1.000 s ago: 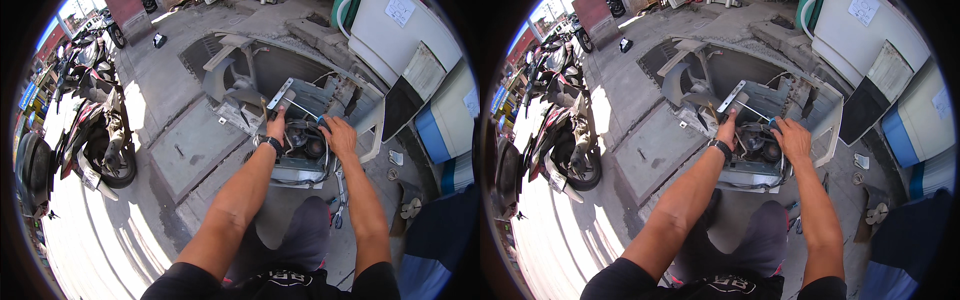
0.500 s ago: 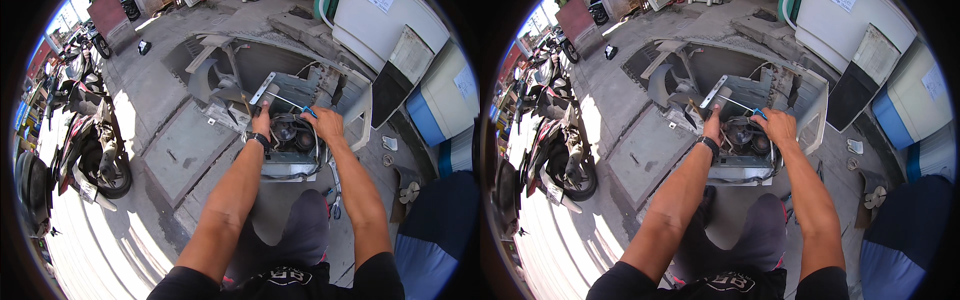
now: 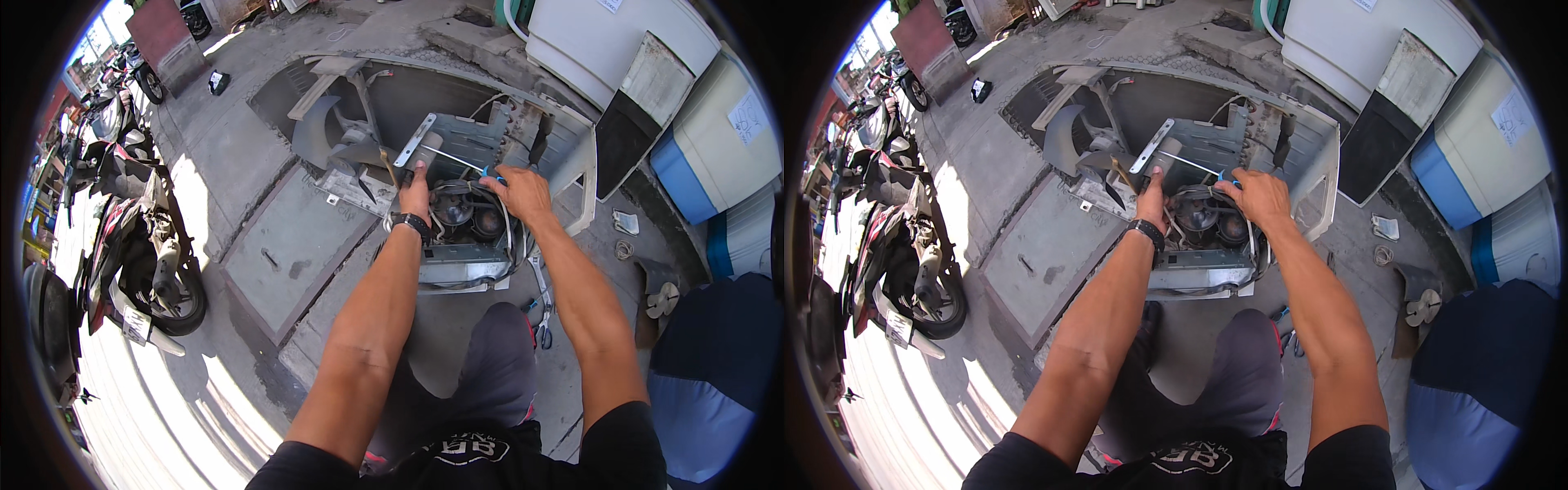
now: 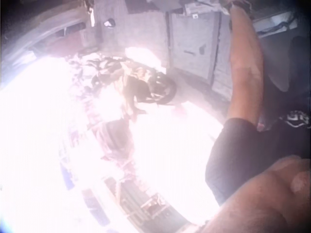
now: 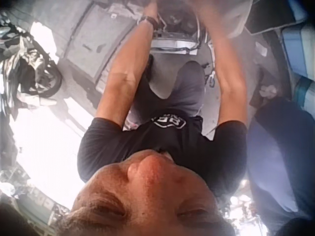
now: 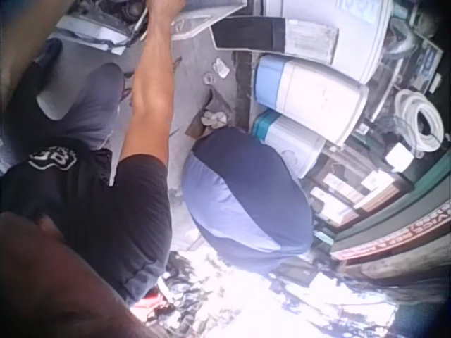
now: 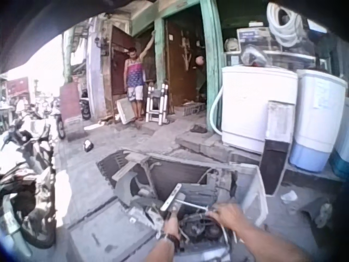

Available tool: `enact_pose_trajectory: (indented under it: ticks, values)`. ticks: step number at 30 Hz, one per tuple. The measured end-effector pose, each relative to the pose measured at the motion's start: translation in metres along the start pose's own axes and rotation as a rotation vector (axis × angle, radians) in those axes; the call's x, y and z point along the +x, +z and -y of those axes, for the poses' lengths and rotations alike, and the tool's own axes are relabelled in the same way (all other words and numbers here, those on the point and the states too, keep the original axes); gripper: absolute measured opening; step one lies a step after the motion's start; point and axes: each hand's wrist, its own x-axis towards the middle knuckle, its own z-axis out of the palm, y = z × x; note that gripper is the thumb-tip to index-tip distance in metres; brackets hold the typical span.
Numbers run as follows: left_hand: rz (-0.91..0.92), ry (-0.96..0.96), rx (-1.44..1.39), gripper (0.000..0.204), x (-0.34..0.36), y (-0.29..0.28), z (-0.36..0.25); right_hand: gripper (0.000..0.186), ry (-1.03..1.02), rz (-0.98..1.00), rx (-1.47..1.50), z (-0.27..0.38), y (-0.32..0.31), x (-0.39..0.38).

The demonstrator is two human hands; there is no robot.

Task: The person disassembles an air conditioner unit by removing the outer casing, disconnecting internal wiring, and unscrewing the fan motor and other components using a screwdriver and pliers.

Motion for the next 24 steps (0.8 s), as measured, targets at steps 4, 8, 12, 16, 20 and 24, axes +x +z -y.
enact_pose_trajectory:
  ticks: [4, 8, 12, 16, 20, 24]
  values:
    - [-0.023, -0.018, 0.022, 0.071, -0.008, 0.005, 0.0, 0.056, -0.104, -0.167, -0.038, -0.005, -0.003, -0.005]
    - [-0.014, -0.023, 0.06, 0.072, -0.014, 0.003, -0.003, 0.051, 0.448, 0.518, 0.91, -0.001, -0.038, 0.012]
    - [-0.05, -0.093, 0.076, 0.069, -0.011, 0.002, -0.008, 0.049, 0.266, 0.438, 0.403, -0.006, -0.028, 0.023]
    - [-0.004, -0.078, 0.082, 0.068, -0.014, 0.002, -0.011, 0.048, -0.069, -0.128, -0.177, 0.013, -0.013, -0.012]
    - [-0.011, -0.083, 0.087, 0.068, -0.023, 0.011, -0.016, 0.051, 0.04, 0.039, 0.295, -0.004, -0.015, -0.003]
    - [0.04, -0.119, 0.095, 0.067, -0.027, 0.0, -0.02, 0.048, 0.416, 0.518, 0.973, 0.006, -0.036, 0.005]
